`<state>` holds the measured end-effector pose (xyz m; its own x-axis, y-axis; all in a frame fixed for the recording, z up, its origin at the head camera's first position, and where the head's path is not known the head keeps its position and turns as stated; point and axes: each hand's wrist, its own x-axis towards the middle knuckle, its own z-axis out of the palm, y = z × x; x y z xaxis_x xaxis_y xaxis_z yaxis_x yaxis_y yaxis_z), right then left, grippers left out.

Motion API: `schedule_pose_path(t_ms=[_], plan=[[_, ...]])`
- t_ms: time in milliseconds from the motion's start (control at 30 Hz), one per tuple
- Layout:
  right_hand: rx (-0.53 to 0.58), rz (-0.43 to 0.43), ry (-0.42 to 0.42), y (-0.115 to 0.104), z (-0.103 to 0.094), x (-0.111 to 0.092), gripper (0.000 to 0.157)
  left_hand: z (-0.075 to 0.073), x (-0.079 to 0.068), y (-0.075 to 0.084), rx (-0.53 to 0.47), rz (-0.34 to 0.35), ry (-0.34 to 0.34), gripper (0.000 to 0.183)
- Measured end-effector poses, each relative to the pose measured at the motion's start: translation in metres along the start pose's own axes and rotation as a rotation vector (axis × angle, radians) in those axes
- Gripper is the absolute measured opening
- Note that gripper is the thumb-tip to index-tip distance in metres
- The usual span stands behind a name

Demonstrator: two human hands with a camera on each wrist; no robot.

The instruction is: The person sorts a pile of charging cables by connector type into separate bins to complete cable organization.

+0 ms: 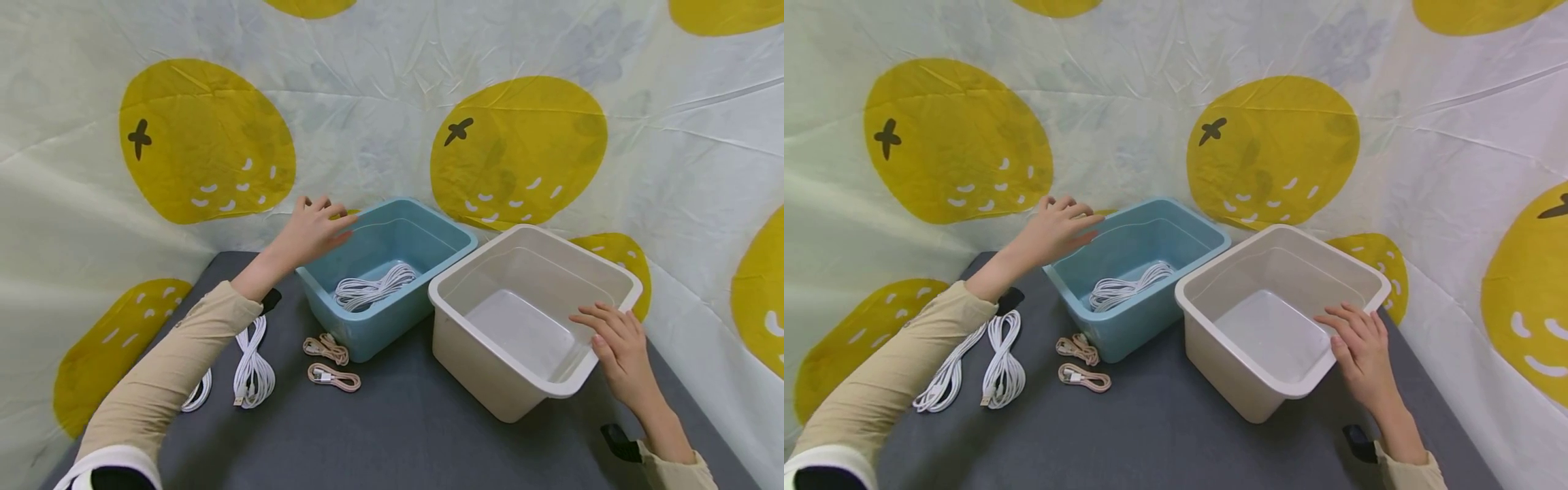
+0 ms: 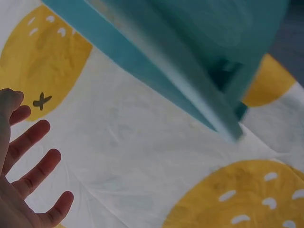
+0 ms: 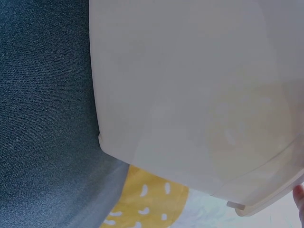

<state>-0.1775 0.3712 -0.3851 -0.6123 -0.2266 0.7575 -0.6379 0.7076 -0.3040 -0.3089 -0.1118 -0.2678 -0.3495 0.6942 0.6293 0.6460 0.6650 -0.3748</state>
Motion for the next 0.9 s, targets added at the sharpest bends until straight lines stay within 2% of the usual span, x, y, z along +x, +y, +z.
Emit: schedule_pose_path(t_ms=[333, 500, 567, 700, 833, 900], plan=[[0.005, 0.006, 0.006, 0.000, -0.001, -0.001, 0.030, -0.018, -0.033, -0.011, -0.002, 0.008, -0.042, 0.028], [0.008, 0.022, -0.003, -0.002, -0.001, -0.002, 0.030, -0.023, -0.050, -0.015, 0.005, 0.047, -0.025, 0.030], [0.007, 0.030, -0.008, -0.002, -0.001, -0.002, 0.031, -0.024, -0.059, -0.016, 0.014, 0.062, -0.014, 0.032], [0.009, 0.028, -0.009, -0.002, -0.001, -0.001, 0.031, -0.027, -0.078, -0.016, 0.022, 0.075, -0.038, 0.035], [0.012, 0.012, -0.001, -0.002, 0.000, 0.000, 0.030, -0.028, -0.098, -0.015, -0.003, 0.084, -0.046, 0.023], [0.012, 0.010, 0.001, -0.001, 0.000, -0.001, 0.030, -0.028, -0.108, -0.014, -0.016, 0.090, -0.047, 0.035]])
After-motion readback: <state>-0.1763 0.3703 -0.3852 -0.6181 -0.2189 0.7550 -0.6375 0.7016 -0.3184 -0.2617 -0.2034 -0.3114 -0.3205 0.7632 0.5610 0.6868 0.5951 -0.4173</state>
